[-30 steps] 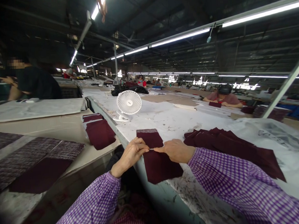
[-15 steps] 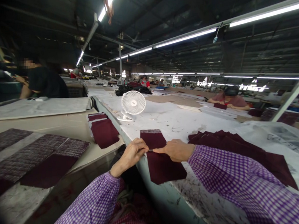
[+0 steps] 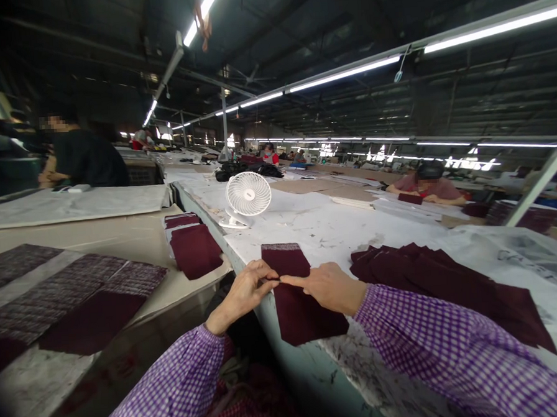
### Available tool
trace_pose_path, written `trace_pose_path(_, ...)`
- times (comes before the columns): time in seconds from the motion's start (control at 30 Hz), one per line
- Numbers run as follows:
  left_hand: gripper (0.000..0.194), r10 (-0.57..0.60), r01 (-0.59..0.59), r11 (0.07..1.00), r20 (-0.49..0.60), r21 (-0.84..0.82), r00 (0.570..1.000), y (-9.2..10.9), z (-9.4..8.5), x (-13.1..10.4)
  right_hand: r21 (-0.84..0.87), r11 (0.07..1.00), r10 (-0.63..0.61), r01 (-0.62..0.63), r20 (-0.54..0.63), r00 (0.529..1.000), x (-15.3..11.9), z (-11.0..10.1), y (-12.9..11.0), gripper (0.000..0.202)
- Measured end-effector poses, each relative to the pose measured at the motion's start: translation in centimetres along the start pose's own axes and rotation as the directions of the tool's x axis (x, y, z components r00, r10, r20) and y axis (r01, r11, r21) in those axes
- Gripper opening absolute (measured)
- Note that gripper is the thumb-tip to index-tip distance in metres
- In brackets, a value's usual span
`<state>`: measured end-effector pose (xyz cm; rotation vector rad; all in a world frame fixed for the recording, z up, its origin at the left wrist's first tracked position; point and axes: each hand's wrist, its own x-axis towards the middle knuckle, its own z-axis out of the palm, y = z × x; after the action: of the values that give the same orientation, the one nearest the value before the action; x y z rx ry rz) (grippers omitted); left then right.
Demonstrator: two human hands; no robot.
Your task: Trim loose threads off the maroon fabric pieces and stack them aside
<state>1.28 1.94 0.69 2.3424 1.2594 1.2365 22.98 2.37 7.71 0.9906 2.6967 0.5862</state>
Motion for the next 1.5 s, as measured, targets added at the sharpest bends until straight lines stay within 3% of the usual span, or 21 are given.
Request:
trace_pose_path(0.1,0.016,-0.015,0.015,1.0,0.025,-0.005,1.0,-0.2,0.1,0.0,0.216,0.967,0.133,-0.137,0.036,0.991,-0.6,0.3,1.2,0.047)
trace_pose_path(0.2,0.022,-0.018,0.019,0.999,0.037,-0.027,0.999,-0.4,0.2,-0.1,0.418,0.894,0.156,-0.157,0.038,0.987,-0.6,1.0,1.7,0.032)
trace_pose_path(0.3,0.024,0.004,-0.004,1.0,0.037,-0.004,0.999,-0.8,0.4,0.0,0.493,0.864,0.155,-0.099,-0.075,0.985,-0.2,1.6,2.6,0.015)
trace_pose_path(0.37,0.028,0.006,-0.008,0.999,0.038,0.031,0.999,-1.0,0.4,0.2,0.548,0.832,0.217,-0.087,-0.176,0.96,-0.5,1.5,4.3,0.012)
trace_pose_path(0.43,0.031,0.008,-0.012,0.997,0.058,0.071,0.998,-0.9,0.4,0.5,0.607,0.774,0.375,-0.181,-0.208,0.904,-2.0,0.9,7.1,0.013)
trace_pose_path(0.57,0.026,0.044,-0.081,0.966,0.152,0.246,0.987,0.1,0.0,1.4,0.584,0.597,0.671,-0.55,0.012,0.741,-7.8,0.3,13.7,0.028)
trace_pose_path(0.67,0.019,0.097,-0.177,0.899,0.212,0.4,0.972,1.3,-0.2,2.4,0.414,0.421,0.833,-0.807,0.176,0.524,-12.1,1.9,17.3,0.04)
trace_pose_path(0.73,0.015,0.122,-0.218,0.877,0.242,0.428,0.963,2.1,-0.1,2.9,0.333,0.357,0.871,-0.873,0.219,0.44,-13.8,3.7,18.5,0.05)
trace_pose_path(0.8,0.015,0.119,-0.231,0.87,0.268,0.435,0.956,2.5,0.3,3.2,0.279,0.329,0.878,-0.902,0.26,0.401,-14.6,5.5,19.0,0.059)
trace_pose_path(0.9,0.019,0.115,-0.233,0.858,0.27,0.458,0.956,2.5,1.1,3.6,0.233,0.327,0.873,-0.916,0.296,0.387,-14.5,7.3,19.3,0.059)
trace_pose_path(0.97,0.018,0.089,-0.177,0.883,0.214,0.434,0.973,2.0,1.5,3.8,0.211,0.322,0.877,-0.923,0.301,0.375,-14.3,7.9,19.4,0.055)
trace_pose_path(1.07,0.013,-0.095,0.067,0.959,0.089,0.276,0.991,0.8,1.6,4.3,0.182,0.309,0.89,-0.934,0.29,0.351,-14.2,8.5,19.3,0.057)
trace_pose_path(1.13,0.012,-0.234,0.226,0.965,0.049,0.132,0.971,-0.1,1.5,4.6,0.157,0.296,0.909,-0.942,0.257,0.328,-14.4,8.7,19.1,0.069)
trace_pose_path(1.2,0.01,-0.301,0.301,0.953,0.036,0.019,0.953,-0.7,1.5,4.9,0.108,0.294,0.932,-0.95,0.188,0.31,-14.5,8.6,19.0,0.08)
trace_pose_path(1.23,0.01,-0.316,0.316,0.948,0.032,-0.021,0.948,-0.9,1.5,5.0,0.085,0.313,0.936,-0.946,0.143,0.322,-14.3,8.3,18.9,0.08)
trace_pose_path(1.3,0.008,-0.327,0.328,0.941,0.024,-0.081,0.945,-0.9,1.5,5.0,0.084,0.404,0.911,-0.911,0.057,0.409,-13.4,7.2,18.5,0.07)
trace_pose_path(1.4,0.006,-0.333,0.329,0.929,0.005,-0.167,0.943,-0.3,1.3,5.0,0.286,0.618,0.773,-0.732,-0.055,0.631,-10.1,4.5,16.6,0.046)
trace_pose_path(1.47,0.006,-0.328,0.318,0.922,-0.009,-0.222,0.944,0.3,0.9,5.0,0.489,0.718,0.621,-0.496,-0.127,0.773,-7.0,2.8,14.0,0.038)
trace_pose_path(1.5,0.006,-0.322,0.31,0.92,-0.013,-0.239,0.947,0.6,0.7,5.0,0.568,0.732,0.546,-0.377,-0.158,0.822,-5.4,2.1,12.4,0.036)
